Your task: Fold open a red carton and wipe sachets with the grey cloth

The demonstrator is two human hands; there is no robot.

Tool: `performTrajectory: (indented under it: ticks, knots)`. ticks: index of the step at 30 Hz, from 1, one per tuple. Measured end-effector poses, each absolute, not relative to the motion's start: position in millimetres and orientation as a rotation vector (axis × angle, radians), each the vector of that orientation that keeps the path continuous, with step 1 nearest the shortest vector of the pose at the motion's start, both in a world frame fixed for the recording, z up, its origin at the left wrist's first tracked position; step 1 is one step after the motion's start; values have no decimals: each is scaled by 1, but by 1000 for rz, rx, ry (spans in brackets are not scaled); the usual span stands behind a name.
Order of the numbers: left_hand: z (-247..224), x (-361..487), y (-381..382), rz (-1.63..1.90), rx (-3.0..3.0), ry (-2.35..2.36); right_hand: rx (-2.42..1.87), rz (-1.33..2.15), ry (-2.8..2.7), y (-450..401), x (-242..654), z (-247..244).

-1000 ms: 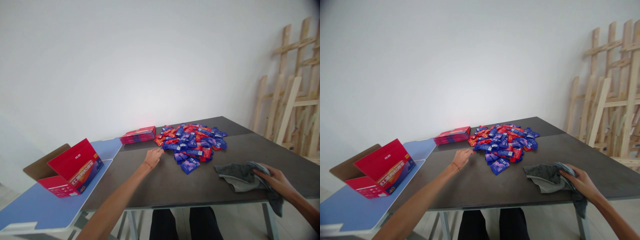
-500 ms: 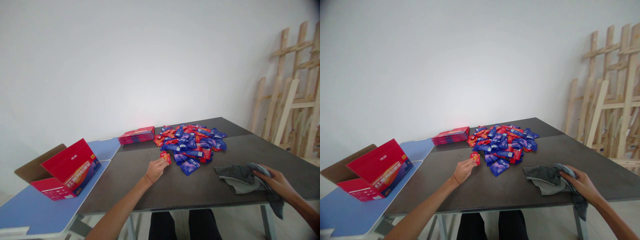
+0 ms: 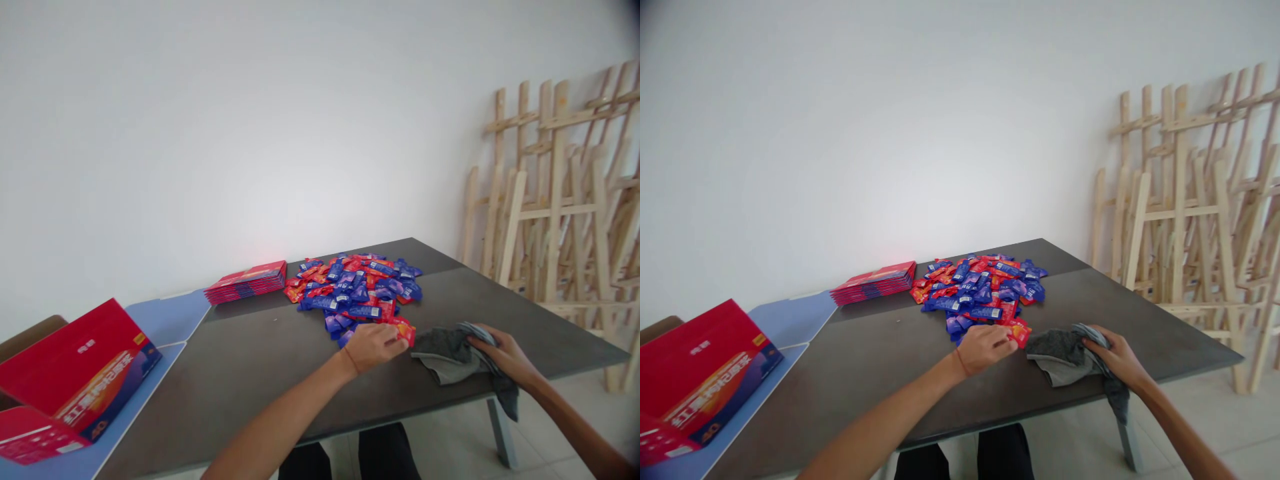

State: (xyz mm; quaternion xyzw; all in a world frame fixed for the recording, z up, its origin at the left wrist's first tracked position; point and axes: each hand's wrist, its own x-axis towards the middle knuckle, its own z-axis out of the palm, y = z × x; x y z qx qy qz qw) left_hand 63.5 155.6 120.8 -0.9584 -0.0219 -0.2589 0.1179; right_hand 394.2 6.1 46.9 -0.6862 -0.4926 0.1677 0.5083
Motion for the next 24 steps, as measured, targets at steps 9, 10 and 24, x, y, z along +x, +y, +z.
performTrajectory:
  ticks: [9,10,24]
  knots:
    - [110,213,205,-373,-3130,-597,-1626,320,-1233,4,388,52]
    - [110,221,207,-331,-3150,-609,-1628,324,-1236,3,388,53]
    - [135,161,238,-137,-2863,-1304,-1596,351,-1216,4,385,51]
